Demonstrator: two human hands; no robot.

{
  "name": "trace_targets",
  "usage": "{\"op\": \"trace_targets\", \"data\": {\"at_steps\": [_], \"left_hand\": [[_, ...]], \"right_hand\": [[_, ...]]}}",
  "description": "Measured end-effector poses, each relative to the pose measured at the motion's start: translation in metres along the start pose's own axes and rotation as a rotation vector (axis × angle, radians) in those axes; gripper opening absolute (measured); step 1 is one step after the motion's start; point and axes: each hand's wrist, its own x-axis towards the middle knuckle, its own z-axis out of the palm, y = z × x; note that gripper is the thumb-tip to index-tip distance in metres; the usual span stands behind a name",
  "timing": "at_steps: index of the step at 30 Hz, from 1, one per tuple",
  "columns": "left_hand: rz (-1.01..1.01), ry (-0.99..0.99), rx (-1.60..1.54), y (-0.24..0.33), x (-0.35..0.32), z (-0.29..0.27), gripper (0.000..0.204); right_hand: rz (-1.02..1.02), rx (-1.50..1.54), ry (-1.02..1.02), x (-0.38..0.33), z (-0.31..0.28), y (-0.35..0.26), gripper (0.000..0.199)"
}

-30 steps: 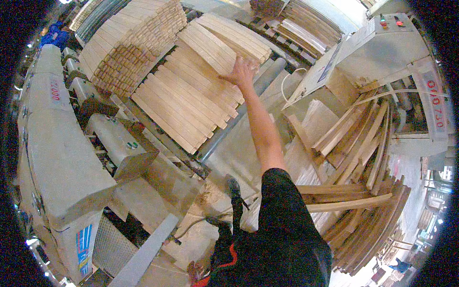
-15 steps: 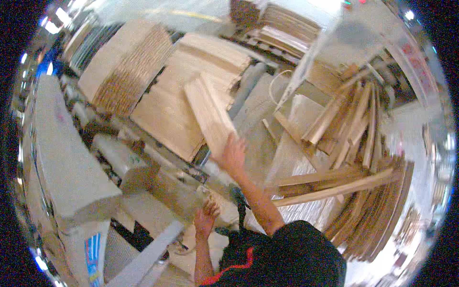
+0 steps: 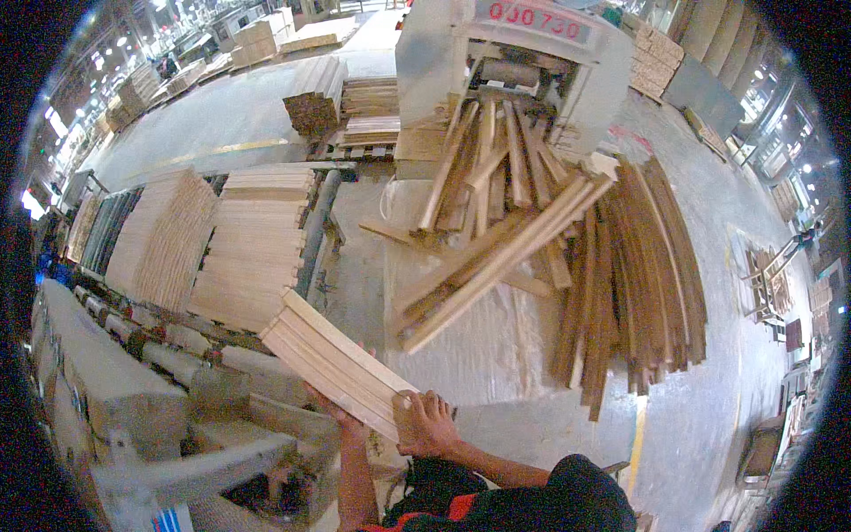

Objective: The person repeatedly picks up wooden planks and feeds them into a woodworking machine, then stacks the processed planks on a nearby pile. Later, the person picks up and examines printed documents while walking through the workshop.

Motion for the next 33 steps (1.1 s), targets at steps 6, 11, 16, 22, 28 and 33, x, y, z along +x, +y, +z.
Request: {"op": "trace_targets", "data": {"at_steps": [6,11,16,22,28,33], "left_hand": [[-0.064,-0.095,-0.032,0.026,-0.188,-0.006,0.085],[-0.059,0.006,-0.184,0.077,-0.318,-0.016,0.082],[0.160,0.196,-0.802,0.116,-0.419,-0.063,0.080],[0.476,0.209,-0.012,0.151,-0.457,-0.093,0.076],[0.691,0.720,0.290,0.170,-0.466,-0.086,0.072],[0.742,0.567,0.065,0.173,-0.497,-0.151,0.072]], "right_hand": [[-0.306,0.094,0.140,-0.157,0.020,0.025,0.112],[-0.605,0.046,-0.030,-0.217,0.026,-0.008,0.113],[-0.746,-0.290,-0.176,-0.233,0.084,-0.030,0.104],[-0.635,-0.217,-0.316,-0.264,0.106,-0.118,0.115],[-0.385,-0.247,-0.353,-0.288,0.162,-0.198,0.113],[-0.517,-0.206,-0.214,-0.291,0.224,-0.243,0.113]]}}
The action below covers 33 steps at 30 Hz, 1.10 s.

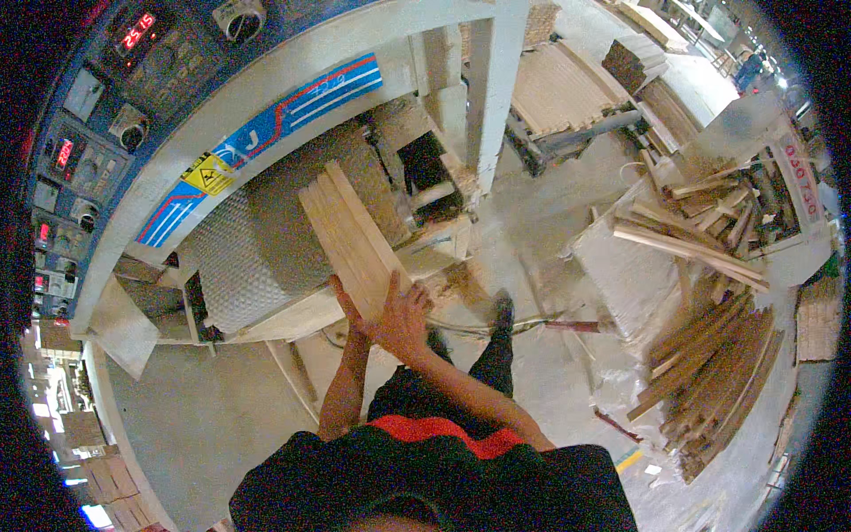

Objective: The person repeatedly picks up wooden planks and feeds them into a woodworking machine, then stacks the processed planks on a nearby pile. Later, the person picks up and examines printed documents while walking through the workshop.

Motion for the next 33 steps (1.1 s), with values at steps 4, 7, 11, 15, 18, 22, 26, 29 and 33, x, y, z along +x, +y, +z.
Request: {"op": "trace_targets", "data": {"at_steps": [4,7,11,15,18,22,26,29,33], "left_hand": [[-0.044,-0.046,-0.303,0.008,-0.013,-0.010,0.071],[-0.065,-0.048,-0.424,0.013,-0.019,-0.007,0.071],[-0.006,-0.097,-0.329,0.021,-0.006,-0.011,0.068],[0.026,-0.104,-0.226,0.026,0.003,-0.012,0.066],[0.049,-0.075,-0.129,0.029,0.011,-0.008,0.065],[0.116,-0.030,0.003,0.036,0.023,-0.004,0.065],[0.181,0.021,0.187,0.041,0.045,-0.023,0.054],[0.318,0.006,0.687,0.033,0.066,-0.036,0.059],[0.395,-0.136,1.141,0.052,0.080,-0.088,0.059]], "right_hand": [[0.119,0.118,-0.002,0.031,0.006,-0.051,0.114],[0.092,0.112,-0.144,0.056,0.012,-0.065,0.116],[0.058,0.152,-0.008,0.069,0.031,-0.085,0.112],[0.031,0.112,0.056,0.076,0.045,-0.090,0.109],[-0.009,0.072,0.168,0.082,0.059,-0.082,0.103],[-0.020,0.145,0.168,0.092,0.058,-0.076,0.080],[-0.018,0.456,0.097,0.122,0.079,-0.046,0.052],[-0.113,0.545,0.165,0.131,0.088,-0.031,0.045],[-0.180,0.788,0.137,0.125,0.082,-0.037,0.040]]}}
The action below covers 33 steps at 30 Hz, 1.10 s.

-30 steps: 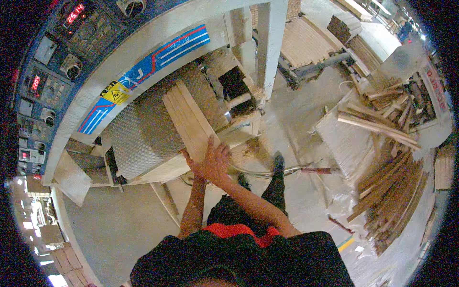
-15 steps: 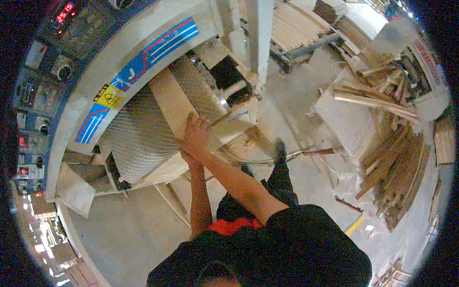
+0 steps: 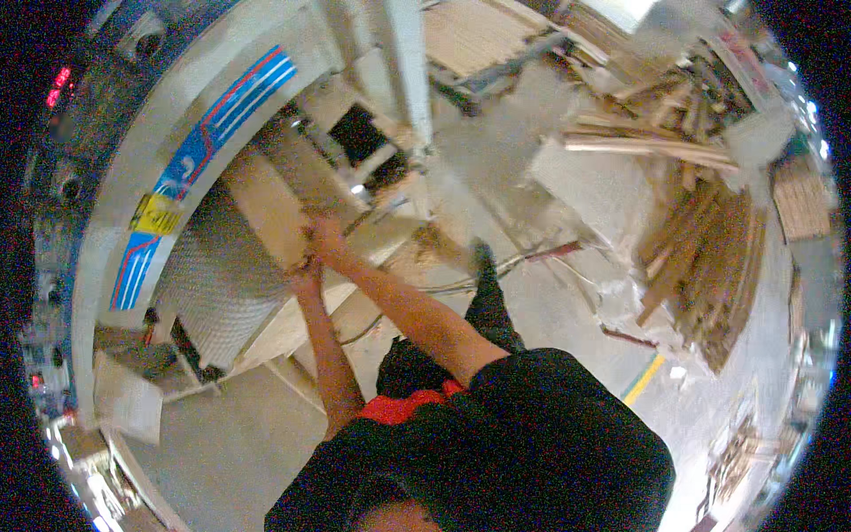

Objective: The person repeatedly picks up wooden planks and feeds them into a woodworking machine, then stacks the processed planks on a nearby pile. Later, the person picks up and examines printed documents while walking through the workshop.

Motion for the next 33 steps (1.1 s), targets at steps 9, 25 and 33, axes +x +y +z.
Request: {"op": "trace_targets", "data": {"at_steps": [9,25,33], "left_hand": [[-0.667,0.124,-1.572,0.052,0.004,0.026,0.059],[-1.239,0.048,-1.345,0.065,-0.076,0.118,0.035],[-1.375,-0.058,-1.135,0.106,-0.046,0.211,0.031]], "right_hand": [[0.093,-0.150,0.102,-0.009,-0.028,0.025,0.033],[0.263,-0.449,-0.201,-0.113,-0.215,0.123,0.026],[0.443,-0.320,0.041,-0.021,-0.316,0.135,0.029]]}}
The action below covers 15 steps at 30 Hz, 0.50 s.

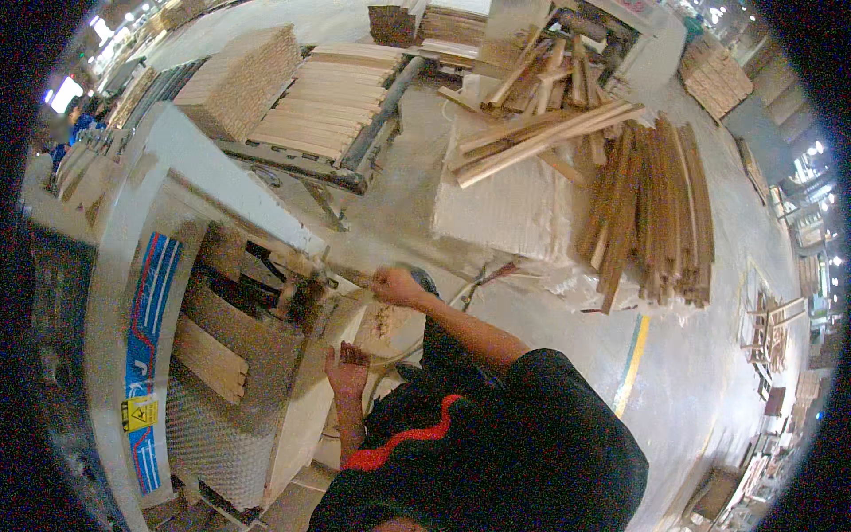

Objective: The person repeatedly picks up wooden planks and feeds them into a woodworking machine, then stacks the processed planks on a nearby pile. Later, the person picks up and examines printed documents while walking through the workshop.

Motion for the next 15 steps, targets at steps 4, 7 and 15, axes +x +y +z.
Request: {"op": "trace_targets", "data": {"at_steps": [4,7,15], "left_hand": [[0.062,0.106,0.162,-0.008,0.023,0.033,0.030],[0.077,0.212,0.256,-0.008,0.033,0.055,0.038],[0.144,0.165,0.778,-0.029,0.062,0.112,0.052]], "right_hand": [[-0.127,0.120,0.303,0.131,-0.043,0.021,0.034],[-0.083,-0.004,0.297,0.236,-0.095,0.019,0.039],[-0.023,-0.526,0.478,0.532,-0.273,0.049,0.061]]}}
